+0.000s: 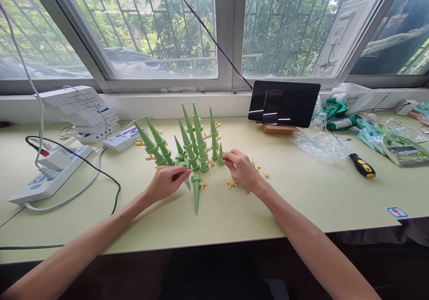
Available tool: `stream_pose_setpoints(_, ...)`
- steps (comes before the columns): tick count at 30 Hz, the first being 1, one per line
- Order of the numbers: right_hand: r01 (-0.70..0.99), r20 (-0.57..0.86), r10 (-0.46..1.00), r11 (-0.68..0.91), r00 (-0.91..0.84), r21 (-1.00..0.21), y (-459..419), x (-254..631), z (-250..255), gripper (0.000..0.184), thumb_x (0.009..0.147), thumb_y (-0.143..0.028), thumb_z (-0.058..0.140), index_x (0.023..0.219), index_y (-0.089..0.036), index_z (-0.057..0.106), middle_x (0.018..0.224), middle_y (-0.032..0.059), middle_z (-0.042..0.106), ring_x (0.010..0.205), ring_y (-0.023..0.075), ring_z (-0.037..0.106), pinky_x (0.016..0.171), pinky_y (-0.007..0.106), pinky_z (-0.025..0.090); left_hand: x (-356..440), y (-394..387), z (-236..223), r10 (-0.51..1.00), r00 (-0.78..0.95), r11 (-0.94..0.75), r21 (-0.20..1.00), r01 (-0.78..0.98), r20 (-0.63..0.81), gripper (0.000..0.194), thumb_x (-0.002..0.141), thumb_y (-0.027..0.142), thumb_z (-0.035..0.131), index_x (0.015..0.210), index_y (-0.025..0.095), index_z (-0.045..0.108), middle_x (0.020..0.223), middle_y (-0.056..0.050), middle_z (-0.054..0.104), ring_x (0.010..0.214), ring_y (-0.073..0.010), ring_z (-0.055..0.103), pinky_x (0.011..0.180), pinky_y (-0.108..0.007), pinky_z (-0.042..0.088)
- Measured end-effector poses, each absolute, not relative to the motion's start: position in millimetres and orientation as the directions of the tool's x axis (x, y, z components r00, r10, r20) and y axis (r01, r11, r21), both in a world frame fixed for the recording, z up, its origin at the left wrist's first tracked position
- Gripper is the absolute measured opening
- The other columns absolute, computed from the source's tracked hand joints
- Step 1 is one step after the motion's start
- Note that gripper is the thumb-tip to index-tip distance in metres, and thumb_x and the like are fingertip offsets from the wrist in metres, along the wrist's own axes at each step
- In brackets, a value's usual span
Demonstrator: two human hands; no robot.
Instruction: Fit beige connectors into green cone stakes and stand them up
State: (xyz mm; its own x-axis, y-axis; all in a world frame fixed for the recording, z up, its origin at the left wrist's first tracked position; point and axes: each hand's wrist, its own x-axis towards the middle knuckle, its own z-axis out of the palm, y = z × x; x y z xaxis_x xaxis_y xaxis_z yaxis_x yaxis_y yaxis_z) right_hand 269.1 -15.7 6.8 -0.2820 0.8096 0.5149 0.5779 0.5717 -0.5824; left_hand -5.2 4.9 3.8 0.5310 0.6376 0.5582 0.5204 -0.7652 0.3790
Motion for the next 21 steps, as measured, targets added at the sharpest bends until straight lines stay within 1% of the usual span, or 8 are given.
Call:
stream_pose_setpoints(5, 0.457, 0.514, 0.786, 0.618, -0.344, -0.639, -26.9, 248.1, 2.0, 0.018, 0.095, -0.016, 0.047, 0.095, -0.02, 0.064, 0.091, 0.0061, 0.06, 0.075, 0.0159, 0.061, 0.073, 0.032, 0.053, -5.0, 5.0, 4.8, 0.635, 0.521, -0.765, 0.367, 0.53, 0.571, 0.035, 0.095, 0.027, 0.049, 0.062, 0.017, 0.053, 0.049, 0.005, 0.038, 0.045, -0.0083, 0.03, 0.045, -0.022, 0.027)
stream_pose_setpoints(9, 0.413, 0.488, 0.771, 0.633, -0.409, -0.654, -32.9, 237.6, -2.4, 0.021, 0.098, -0.019, 0.046, 0.096, -0.021, 0.066, 0.093, 0.0062, 0.059, 0.077, 0.0155, 0.06, 0.073, 0.031, 0.052, -4.9, 4.6, 6.3, 0.635, 0.519, -0.762, 0.357, 0.54, 0.572, 0.035, 0.095, 0.024, 0.049, 0.061, 0.017, 0.048, 0.049, 0.005, 0.038, 0.045, -0.0081, 0.03, 0.045, -0.022, 0.027)
stream_pose_setpoints(11, 0.406, 0.479, 0.764, 0.64, -0.433, -0.653, -34.4, 235.0, -4.4, 0.022, 0.098, -0.019, 0.045, 0.097, -0.02, 0.067, 0.094, 0.0063, 0.059, 0.079, 0.016, 0.059, 0.073, 0.031, 0.051, -4.9, 4.5, 7.0, 0.642, 0.519, -0.757, 0.362, 0.544, 0.565, 0.032, 0.095, 0.023, 0.048, 0.063, 0.017, 0.05, 0.05, 0.005, 0.042, 0.045, -0.008, 0.032, 0.046, -0.021, 0.029)
stream_pose_setpoints(13, 0.408, 0.473, 0.765, 0.637, -0.438, -0.654, -34.9, 233.9, -5.8, 0.022, 0.098, -0.019, 0.045, 0.099, -0.02, 0.067, 0.095, 0.0065, 0.059, 0.081, 0.0165, 0.059, 0.074, 0.032, 0.051, -4.9, 4.4, 7.3, 0.653, 0.519, -0.75, 0.38, 0.541, 0.551, 0.026, 0.095, 0.021, 0.047, 0.071, 0.017, 0.056, 0.054, 0.003, 0.05, 0.047, -0.0081, 0.038, 0.048, -0.02, 0.033)
stream_pose_setpoints(16, 0.423, 0.469, 0.787, 0.613, -0.4, -0.668, -34.4, 233.9, -7.0, 0.021, 0.098, -0.018, 0.046, 0.101, -0.02, 0.066, 0.096, 0.0066, 0.06, 0.08, 0.0163, 0.059, 0.073, 0.032, 0.051, -4.8, 4.1, 6.9, 0.656, 0.528, -0.753, 0.411, 0.514, 0.539, 0.017, 0.096, 0.017, 0.046, 0.091, 0.016, 0.063, 0.067, 0.0, 0.061, 0.053, -0.0084, 0.048, 0.052, -0.019, 0.038)
stream_pose_setpoints(18, 0.433, 0.47, 0.801, 0.597, -0.371, -0.676, -33.7, 234.1, -7.6, 0.02, 0.097, -0.018, 0.047, 0.101, -0.02, 0.066, 0.096, 0.0063, 0.06, 0.079, 0.0159, 0.059, 0.073, 0.031, 0.05, -4.6, 3.5, 6.4, 0.637, 0.541, -0.77, 0.415, 0.485, 0.549, 0.016, 0.095, 0.016, 0.048, 0.1, 0.016, 0.063, 0.075, -0.001, 0.063, 0.053, -0.0076, 0.048, 0.052, -0.019, 0.04)
stream_pose_setpoints(21, 0.44, 0.468, 0.808, 0.588, -0.358, -0.678, -33.0, 234.0, -8.8, 0.019, 0.097, -0.017, 0.047, 0.099, -0.02, 0.066, 0.095, 0.0058, 0.061, 0.079, 0.0155, 0.059, 0.074, 0.031, 0.05, -4.1, 2.4, 5.7, 0.602, 0.572, -0.798, 0.392, 0.458, 0.557, 0.016, 0.093, 0.016, 0.051, 0.101, 0.016, 0.064, 0.077, -0.001, 0.062, 0.051, -0.0064, 0.044, 0.052, -0.019, 0.04)
